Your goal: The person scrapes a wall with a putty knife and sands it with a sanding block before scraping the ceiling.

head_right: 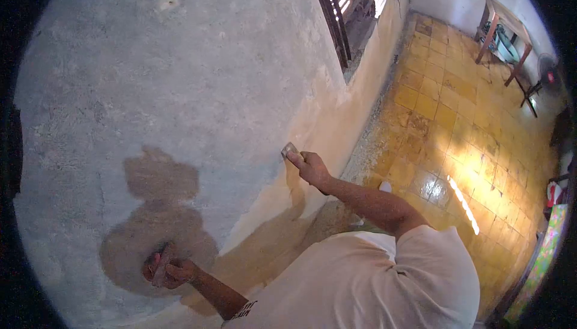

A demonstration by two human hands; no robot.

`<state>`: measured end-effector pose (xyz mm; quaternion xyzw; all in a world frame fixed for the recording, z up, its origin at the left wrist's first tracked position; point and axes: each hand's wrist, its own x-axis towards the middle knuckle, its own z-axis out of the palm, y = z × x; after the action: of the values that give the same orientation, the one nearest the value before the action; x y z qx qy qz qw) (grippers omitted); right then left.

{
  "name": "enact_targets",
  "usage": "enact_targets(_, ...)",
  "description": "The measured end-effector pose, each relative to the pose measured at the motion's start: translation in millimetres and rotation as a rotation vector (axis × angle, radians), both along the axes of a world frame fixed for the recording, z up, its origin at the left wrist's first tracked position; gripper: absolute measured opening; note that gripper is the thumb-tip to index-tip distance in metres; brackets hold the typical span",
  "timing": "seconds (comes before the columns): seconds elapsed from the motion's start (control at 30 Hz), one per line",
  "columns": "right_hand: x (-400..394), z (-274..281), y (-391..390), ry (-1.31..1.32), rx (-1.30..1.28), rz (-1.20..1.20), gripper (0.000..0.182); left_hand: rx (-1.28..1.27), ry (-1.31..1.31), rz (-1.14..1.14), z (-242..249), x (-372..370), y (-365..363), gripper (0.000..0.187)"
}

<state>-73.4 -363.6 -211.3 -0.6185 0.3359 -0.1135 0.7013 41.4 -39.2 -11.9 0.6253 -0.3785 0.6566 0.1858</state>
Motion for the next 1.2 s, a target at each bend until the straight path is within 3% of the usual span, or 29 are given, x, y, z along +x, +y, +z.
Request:
enact_targets(0.03,0,4,-1,-0.058,-0.006,-0.019,0.05,0.112,-0.029,0.003,1,3,5,0.033)
enact_targets(0.17,-21,-18,5,-0.01,0.077,0.002,0.05,0.085,-0.037,-0.026,0,2,2,0.034)
enact_targets(0.23,-37,-51,20,0.141,-0.016,0.025,0.052,-0.045,0.051,-0.045,-1,-6,-10,0.041)
enact_targets(0.33,-65,-54,38,0.258,-0.049,0.109,0.056,-0.182,0.111,-0.026,3,-18,-30,0.04)
enact_targets(0.43,-55,-19,29,0.176,-0.011,0.043,0.058,-0.048,0.018,-0.078,-5,0,-4,0.038)
enact_targets(0.6,1,-8,-6,0.033,-0.011,0.04,0.055,-0.017,-0.008,-0.08,2,-3,-6,0.037)
enact_targets(0.83,-54,-54,14,0.154,0.032,-0.024,0.057,-0.022,0.011,-0.024,-1,-5,-8,0.038)
enact_targets(0.9,-71,-62,25,0.308,-0.096,0.079,0.06,-0.014,-0.013,-0.027,-1,-4,-7,0.038)
enact_targets(1.0,-61,-65,28,0.106,-0.184,0.039,0.062,0.007,-0.018,-0.056,-2,-1,0,0.038)
enact_targets(1.1,-8,-27,4,0.143,-0.202,0.033,0.06,0.012,0.016,-0.088,-7,2,4,0.038)
enact_targets(1.2,6,17,-2,-0.041,-0.05,-0.018,0.058,0.018,0.014,-0.056,-4,1,5,0.037)
